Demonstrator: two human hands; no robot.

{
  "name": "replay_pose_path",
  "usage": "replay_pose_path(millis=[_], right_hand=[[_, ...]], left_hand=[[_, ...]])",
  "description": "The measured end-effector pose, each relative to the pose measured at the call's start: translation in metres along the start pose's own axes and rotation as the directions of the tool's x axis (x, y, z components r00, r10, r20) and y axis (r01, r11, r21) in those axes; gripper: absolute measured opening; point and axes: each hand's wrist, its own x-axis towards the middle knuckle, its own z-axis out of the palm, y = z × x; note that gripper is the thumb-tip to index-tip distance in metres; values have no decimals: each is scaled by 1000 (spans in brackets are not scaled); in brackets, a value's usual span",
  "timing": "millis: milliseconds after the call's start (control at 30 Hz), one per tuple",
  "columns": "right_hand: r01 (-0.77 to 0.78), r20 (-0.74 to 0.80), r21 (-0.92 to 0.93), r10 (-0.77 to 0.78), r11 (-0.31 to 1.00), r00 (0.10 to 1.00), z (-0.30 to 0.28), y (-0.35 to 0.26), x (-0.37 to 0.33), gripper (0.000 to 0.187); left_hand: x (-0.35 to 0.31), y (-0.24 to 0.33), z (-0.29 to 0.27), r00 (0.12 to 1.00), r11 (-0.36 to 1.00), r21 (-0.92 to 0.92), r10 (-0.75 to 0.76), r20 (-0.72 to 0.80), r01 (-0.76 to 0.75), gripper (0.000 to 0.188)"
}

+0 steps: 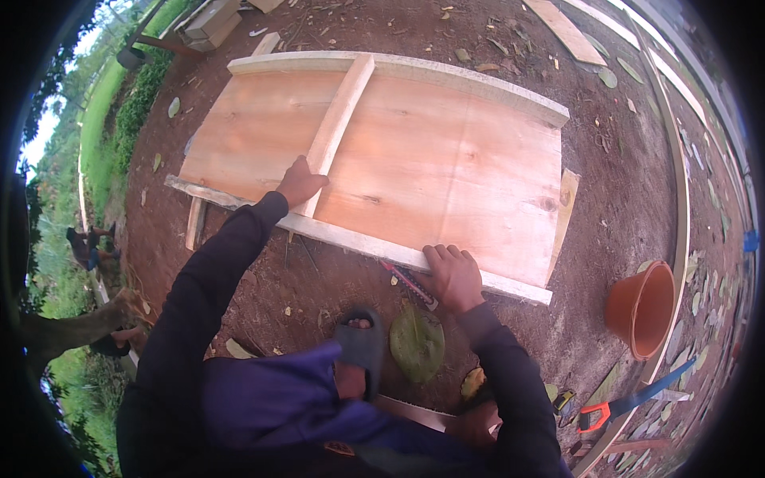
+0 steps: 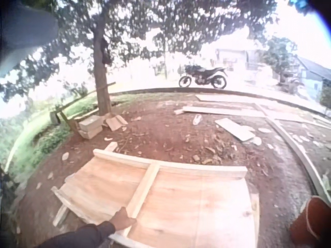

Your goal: The person measures a large plywood sheet and a wooden strip using a tape measure, then saws the strip to length and places it on the plywood. The person sits on the ground while sawing and later stands to position the cut piece.

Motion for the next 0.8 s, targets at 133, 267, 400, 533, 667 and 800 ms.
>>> replay_pose_path(millis=[133,267,400,533,667,800], right_hand=[[-18,18,23,17,1000,1000,-10,0,5,48],[-9,48,10,8,1000,999,-2,1,3,45],[4,19,8,-5,1000,1000,-4,2,1,40],[13,-6,-10,-13,1000,1000,-8,2,1,40],[27,-11,-23,-27,999,1000,6,2,0,40],[-20,41,-40,22,999,999,12,6,-13,41]], left_hand=[[6,4,-13,1000,993,-114,-2,19,4,66],[1,2,-6,1000,998,-57,-18,-22,17,65],[2,6,-6,1000,1000,13,-5,-26,5,62],[10,-3,-12,998,990,-138,18,59,-10,62],[6,-7,-8,999,985,-167,33,7,-32,59],[-1,62,-93,920,965,-211,-66,386,158,61]])
